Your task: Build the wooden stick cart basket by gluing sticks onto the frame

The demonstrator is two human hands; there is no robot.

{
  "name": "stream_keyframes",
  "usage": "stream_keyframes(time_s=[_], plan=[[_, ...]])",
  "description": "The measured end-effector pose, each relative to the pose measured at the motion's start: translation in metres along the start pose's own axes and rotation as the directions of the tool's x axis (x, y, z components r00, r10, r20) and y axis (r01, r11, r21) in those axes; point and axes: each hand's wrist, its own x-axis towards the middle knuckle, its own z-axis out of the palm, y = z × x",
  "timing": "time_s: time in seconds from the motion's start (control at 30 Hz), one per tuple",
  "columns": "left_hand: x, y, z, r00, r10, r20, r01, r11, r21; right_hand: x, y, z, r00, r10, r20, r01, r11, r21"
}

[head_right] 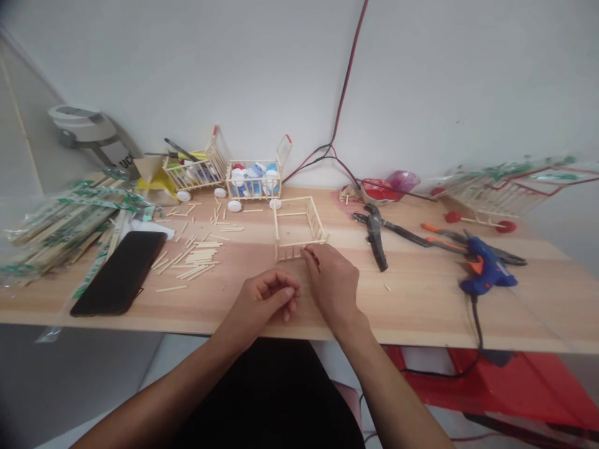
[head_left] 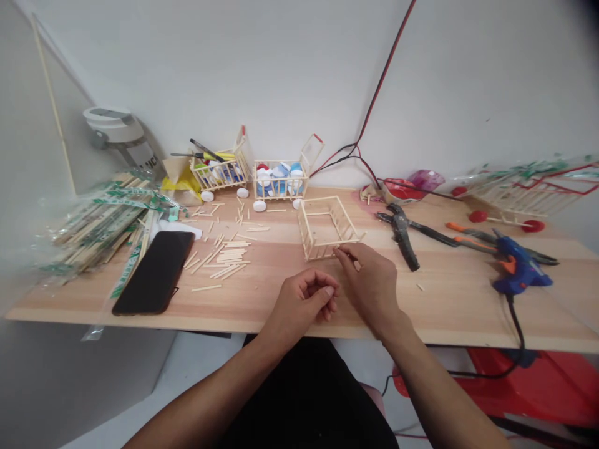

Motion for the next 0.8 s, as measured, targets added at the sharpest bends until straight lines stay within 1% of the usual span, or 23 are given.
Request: stream_keyframes(time_s=[0.13, 0.3, 0.5, 0.8], plan=[[-0.0001, -0.0001, 0.0003, 1.000, 0.005, 0.001, -0.005, 1.000, 0.001, 0.0002, 0.0006, 0.0015, 1.000, -0.002, 0.015, 0.002, 1.000, -0.005], [0.0000, -0.0016, -0.0001, 1.000, 0.017, 0.004, -0.017, 1.000, 0.014, 0.0007, 0.0020, 0.0027, 0.999, 0.026, 0.018, -0.026, 1.000, -0.001], [0.0003, -0.0012, 0.0003, 1.000, 0.030, 0.001, -0.030, 0.999, 0.014, 0.0010, 0.0022, 0.0032, 0.998, 0.052, 0.020, -0.053, 0.997, 0.049], [-0.0012, -0.0008, 0.0013, 0.999, 0.035, -0.016, -0.035, 0.999, 0.031, -0.0003, 0.0025, 0.0026, 0.999, 0.046, -0.005, -0.046, 0.996, 0.081]])
